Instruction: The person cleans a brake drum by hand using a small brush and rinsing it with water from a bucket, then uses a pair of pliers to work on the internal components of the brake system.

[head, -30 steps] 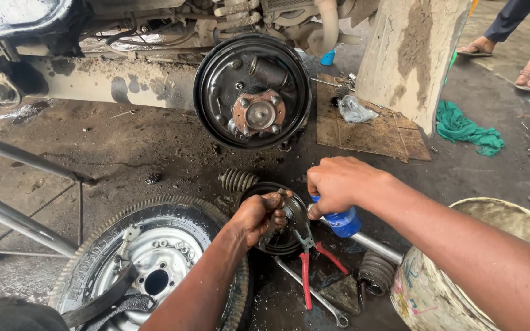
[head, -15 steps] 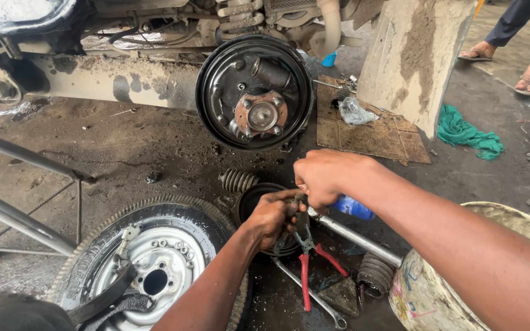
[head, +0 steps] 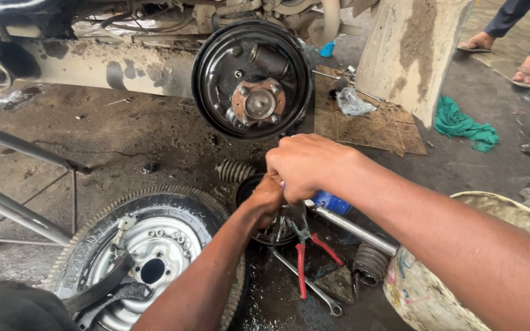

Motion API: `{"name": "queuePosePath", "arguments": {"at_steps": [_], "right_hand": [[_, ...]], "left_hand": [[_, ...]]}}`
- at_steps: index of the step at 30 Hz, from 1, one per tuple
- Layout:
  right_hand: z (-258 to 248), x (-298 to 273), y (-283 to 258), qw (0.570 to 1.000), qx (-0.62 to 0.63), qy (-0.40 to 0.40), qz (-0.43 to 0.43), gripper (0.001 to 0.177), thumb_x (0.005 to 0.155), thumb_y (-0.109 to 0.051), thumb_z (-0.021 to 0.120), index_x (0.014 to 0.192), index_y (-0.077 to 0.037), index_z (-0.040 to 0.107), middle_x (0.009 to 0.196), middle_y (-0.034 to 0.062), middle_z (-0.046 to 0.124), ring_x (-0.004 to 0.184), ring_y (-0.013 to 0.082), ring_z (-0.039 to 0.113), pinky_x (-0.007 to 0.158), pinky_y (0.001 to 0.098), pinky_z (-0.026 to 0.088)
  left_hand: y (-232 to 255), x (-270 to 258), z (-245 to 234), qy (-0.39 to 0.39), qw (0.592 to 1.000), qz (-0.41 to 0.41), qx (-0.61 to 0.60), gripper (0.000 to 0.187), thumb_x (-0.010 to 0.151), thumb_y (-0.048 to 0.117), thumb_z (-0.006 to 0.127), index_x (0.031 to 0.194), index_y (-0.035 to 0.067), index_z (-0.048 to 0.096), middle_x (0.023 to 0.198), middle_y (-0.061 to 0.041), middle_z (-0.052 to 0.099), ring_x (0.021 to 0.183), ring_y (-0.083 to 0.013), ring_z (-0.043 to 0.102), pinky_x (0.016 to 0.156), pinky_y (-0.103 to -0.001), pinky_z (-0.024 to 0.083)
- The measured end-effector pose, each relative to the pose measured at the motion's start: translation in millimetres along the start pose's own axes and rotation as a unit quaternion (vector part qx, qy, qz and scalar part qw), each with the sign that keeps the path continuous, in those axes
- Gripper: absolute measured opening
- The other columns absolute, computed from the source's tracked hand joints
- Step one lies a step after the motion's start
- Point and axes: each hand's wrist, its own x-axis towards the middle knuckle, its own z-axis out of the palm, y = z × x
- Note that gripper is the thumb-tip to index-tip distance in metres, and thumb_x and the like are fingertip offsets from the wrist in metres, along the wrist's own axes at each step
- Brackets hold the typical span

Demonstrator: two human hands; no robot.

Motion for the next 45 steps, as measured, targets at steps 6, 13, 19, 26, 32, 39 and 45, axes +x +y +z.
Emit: {"name": "queuePosePath", "arguments": {"at_steps": [6, 13, 19, 26, 32, 39, 45], "right_hand": [[12, -10, 15, 0.999, 0.004, 0.000, 0.032, 0.028, 0.061, -0.024, 0.087, 0.081, -0.008, 0.074, 0.082, 0.0131, 0.074, 0.087, 0.0339, 0.072, 0.077, 0.0470, 0.056], [12, -14, 20, 0.998, 0.045, 0.000, 0.044, 0.040, 0.063, -0.035, 0.091, 0.077, -0.002, 0.071, 0.077, 0.0151, 0.073, 0.080, 0.0337, 0.072, 0.074, 0.0463, 0.057], [20, -10, 37, 0.996, 0.058, -0.007, 0.061, 0.044, 0.065, -0.042, 0.091, 0.088, -0.008, 0.075, 0.079, 0.0135, 0.073, 0.081, 0.0319, 0.073, 0.075, 0.0453, 0.057], [31, -10, 54, 0.990, 0.061, -0.056, 0.118, 0.049, 0.068, -0.047, 0.089, 0.093, -0.009, 0.075, 0.084, 0.0137, 0.075, 0.082, 0.0312, 0.074, 0.076, 0.0444, 0.057], [41, -7, 50, 0.989, 0.072, -0.063, 0.116, 0.046, 0.067, -0.046, 0.089, 0.094, -0.011, 0.075, 0.087, 0.0113, 0.076, 0.086, 0.0298, 0.075, 0.078, 0.0439, 0.057], [44, -3, 41, 0.990, 0.071, -0.068, 0.106, 0.044, 0.068, -0.046, 0.089, 0.093, -0.011, 0.075, 0.091, 0.0111, 0.076, 0.091, 0.0304, 0.073, 0.080, 0.0445, 0.057], [42, -3, 42, 0.988, 0.071, -0.075, 0.117, 0.044, 0.069, -0.046, 0.088, 0.092, -0.011, 0.075, 0.090, 0.0110, 0.076, 0.090, 0.0298, 0.074, 0.080, 0.0436, 0.057]], "left_hand": [[9, -3, -4, 0.104, 0.988, -0.021, 0.112, 0.032, 0.097, 0.016, 0.049, 0.115, -0.002, 0.069, 0.090, -0.018, 0.073, 0.065, -0.0174, 0.062, 0.055, -0.038, 0.048], [1, 1, 9, 0.166, 0.984, 0.058, 0.012, 0.037, 0.095, 0.027, 0.049, 0.112, 0.001, 0.069, 0.093, -0.012, 0.074, 0.082, -0.0192, 0.069, 0.073, -0.036, 0.055], [12, -8, -9, -0.025, 0.971, -0.062, -0.231, 0.044, 0.103, 0.046, 0.028, 0.109, 0.008, 0.051, 0.063, 0.004, 0.029, 0.054, -0.0119, 0.026, 0.050, -0.032, 0.026], [6, -19, -16, -0.057, 0.959, -0.054, -0.273, 0.030, 0.096, 0.020, 0.031, 0.112, 0.007, 0.052, 0.064, 0.005, 0.028, 0.056, -0.0109, 0.027, 0.052, -0.031, 0.028], [-15, -1, -4, 0.023, 0.973, -0.054, -0.224, 0.015, 0.097, 0.013, 0.043, 0.109, 0.007, 0.049, 0.061, 0.003, 0.033, 0.050, -0.0102, 0.027, 0.047, -0.031, 0.027], [1, -15, -9, 0.003, 0.966, -0.084, -0.244, 0.066, 0.103, 0.065, 0.025, 0.113, 0.007, 0.055, 0.058, 0.006, 0.023, 0.050, -0.0093, 0.020, 0.048, -0.029, 0.023], [9, -26, -15, -0.030, 0.955, -0.074, -0.284, 0.057, 0.104, 0.053, 0.029, 0.109, 0.003, 0.056, 0.057, 0.003, 0.025, 0.050, -0.0122, 0.021, 0.049, -0.030, 0.025]]}}
